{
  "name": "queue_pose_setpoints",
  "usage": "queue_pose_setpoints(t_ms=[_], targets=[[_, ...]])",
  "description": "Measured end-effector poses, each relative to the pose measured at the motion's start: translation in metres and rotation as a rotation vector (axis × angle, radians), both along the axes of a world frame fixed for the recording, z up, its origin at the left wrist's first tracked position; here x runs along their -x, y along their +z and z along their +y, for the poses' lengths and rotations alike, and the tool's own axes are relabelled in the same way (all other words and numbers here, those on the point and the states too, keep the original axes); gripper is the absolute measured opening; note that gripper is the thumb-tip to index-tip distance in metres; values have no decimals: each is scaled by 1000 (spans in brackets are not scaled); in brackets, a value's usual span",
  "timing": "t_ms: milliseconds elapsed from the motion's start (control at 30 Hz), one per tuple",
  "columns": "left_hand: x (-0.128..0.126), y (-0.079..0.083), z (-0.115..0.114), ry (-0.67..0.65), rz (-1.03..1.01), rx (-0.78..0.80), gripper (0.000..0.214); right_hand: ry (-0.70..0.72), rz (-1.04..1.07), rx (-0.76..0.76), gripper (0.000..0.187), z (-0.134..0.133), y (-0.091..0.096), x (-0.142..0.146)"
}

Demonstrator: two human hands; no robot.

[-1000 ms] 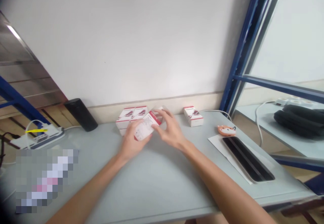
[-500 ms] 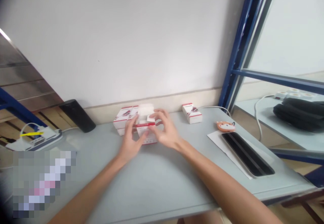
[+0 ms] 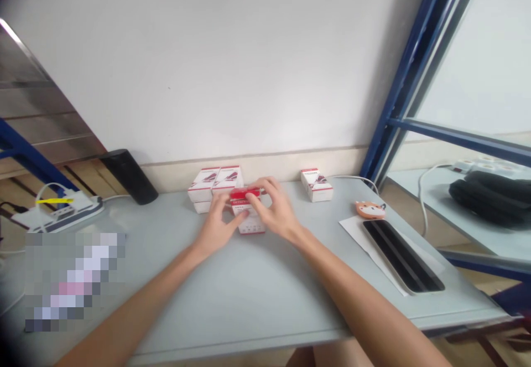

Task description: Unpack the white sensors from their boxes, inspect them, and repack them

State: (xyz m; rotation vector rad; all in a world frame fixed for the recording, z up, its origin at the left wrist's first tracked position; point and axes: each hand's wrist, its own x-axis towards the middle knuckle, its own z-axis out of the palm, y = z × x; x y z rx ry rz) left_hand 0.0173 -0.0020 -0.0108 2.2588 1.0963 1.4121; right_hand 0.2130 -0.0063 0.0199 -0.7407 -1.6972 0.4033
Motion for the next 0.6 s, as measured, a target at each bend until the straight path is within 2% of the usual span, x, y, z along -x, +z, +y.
queue_pose_setpoints(t_ms=[200, 367, 467, 500, 600], targets=[[3, -11, 5, -49, -128, -160, 63, 15, -17, -10, 16, 2, -1, -3], [7, -1, 1, -22, 63, -67, 40, 31, -82, -27, 22, 7, -7, -7], [6, -1, 2, -16, 0, -44, 39, 29, -93, -15, 16, 7, -11, -7], [6, -2, 4, 0, -46, -30, 38, 31, -119, 21, 20, 7, -14, -7], [6, -7, 13, 36, -271, 55, 40, 87, -235, 233, 75, 10, -26, -7]])
